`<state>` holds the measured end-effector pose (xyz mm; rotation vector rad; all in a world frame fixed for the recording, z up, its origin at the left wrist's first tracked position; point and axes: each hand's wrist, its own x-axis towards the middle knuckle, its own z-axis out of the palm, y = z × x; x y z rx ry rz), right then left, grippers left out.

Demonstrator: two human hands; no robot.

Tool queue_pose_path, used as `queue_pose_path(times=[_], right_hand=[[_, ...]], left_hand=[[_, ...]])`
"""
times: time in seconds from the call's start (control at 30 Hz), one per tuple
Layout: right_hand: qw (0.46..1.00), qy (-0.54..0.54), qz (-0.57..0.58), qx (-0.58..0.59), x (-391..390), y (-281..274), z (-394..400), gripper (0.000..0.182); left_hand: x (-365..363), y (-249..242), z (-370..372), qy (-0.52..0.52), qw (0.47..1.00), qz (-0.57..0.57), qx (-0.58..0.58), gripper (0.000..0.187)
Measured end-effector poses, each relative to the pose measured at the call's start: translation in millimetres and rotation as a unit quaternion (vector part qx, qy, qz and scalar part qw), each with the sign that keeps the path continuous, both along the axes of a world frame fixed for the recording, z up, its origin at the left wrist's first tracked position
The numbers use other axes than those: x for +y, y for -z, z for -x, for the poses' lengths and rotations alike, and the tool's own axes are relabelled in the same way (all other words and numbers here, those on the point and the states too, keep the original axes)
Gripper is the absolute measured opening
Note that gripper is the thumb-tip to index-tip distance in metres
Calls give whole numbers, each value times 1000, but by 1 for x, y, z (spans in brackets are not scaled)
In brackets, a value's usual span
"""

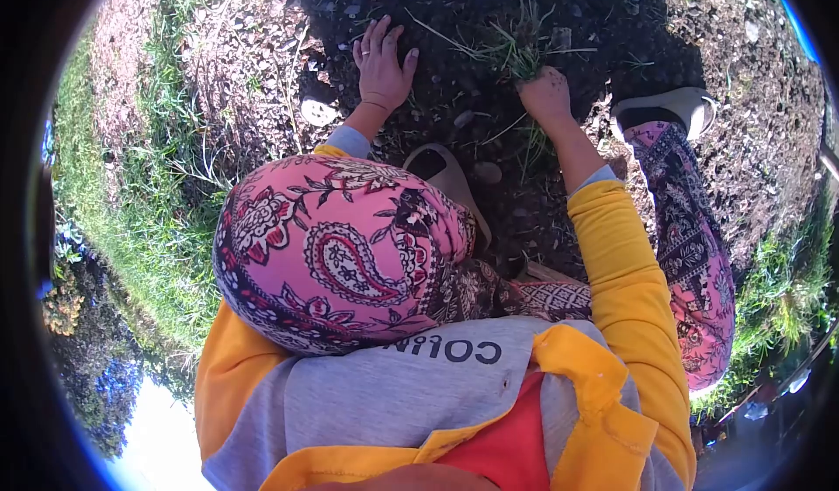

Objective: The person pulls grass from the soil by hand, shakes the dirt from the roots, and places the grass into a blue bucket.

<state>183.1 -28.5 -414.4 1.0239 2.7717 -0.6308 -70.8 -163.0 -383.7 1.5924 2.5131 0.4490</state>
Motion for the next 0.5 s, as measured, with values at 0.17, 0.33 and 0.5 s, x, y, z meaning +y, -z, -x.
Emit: queue_pose_path(times=[0.17,0.33,0.5], right_hand=[[997,-55,-61,-10,-7,9,-13,14],[972,-105,-203,49,31,-100,10,13],[986,103,104,80,74,-124,3,17]], left_hand=[[1,-2,1,0,1000,-8,-7,43],[1,-1,0,0,1000,-8,-6,43],[0,1,0,4,1000,-21,1,42]])
